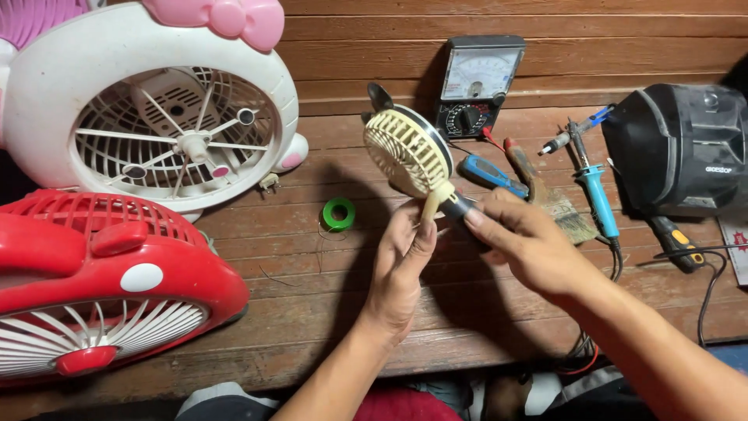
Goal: Reassembling the plastic housing and internal components of a small portable electric fan using a screwdriver.
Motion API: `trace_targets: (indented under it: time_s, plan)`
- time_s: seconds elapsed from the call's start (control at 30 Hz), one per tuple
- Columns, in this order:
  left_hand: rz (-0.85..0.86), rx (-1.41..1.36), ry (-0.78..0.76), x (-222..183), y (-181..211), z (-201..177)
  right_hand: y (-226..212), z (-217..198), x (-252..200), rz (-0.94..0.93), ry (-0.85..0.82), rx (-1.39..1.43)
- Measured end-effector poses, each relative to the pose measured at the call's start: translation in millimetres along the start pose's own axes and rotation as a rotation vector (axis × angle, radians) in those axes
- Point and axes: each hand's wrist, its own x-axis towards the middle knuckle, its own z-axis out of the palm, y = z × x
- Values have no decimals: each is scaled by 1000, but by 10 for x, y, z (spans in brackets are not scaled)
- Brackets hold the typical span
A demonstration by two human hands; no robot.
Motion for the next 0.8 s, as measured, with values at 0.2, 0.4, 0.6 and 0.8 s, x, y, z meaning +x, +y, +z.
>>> trace_targets:
  time_s: [0.2,0.4,0.6,0.8]
  plan:
    - [-108,-240,-363,-126,-82,-14,303,70,-446,52,-376,600]
    - [-100,-277,-416,-116,-109,29,526,295,-373,242,-210,957]
    - [-178,-99,-159,99,-452,-98,655,244,-181,197,-56,651]
    - [-112,-74,79,222,-320,-169,569,-367,-8,-107,208,-205]
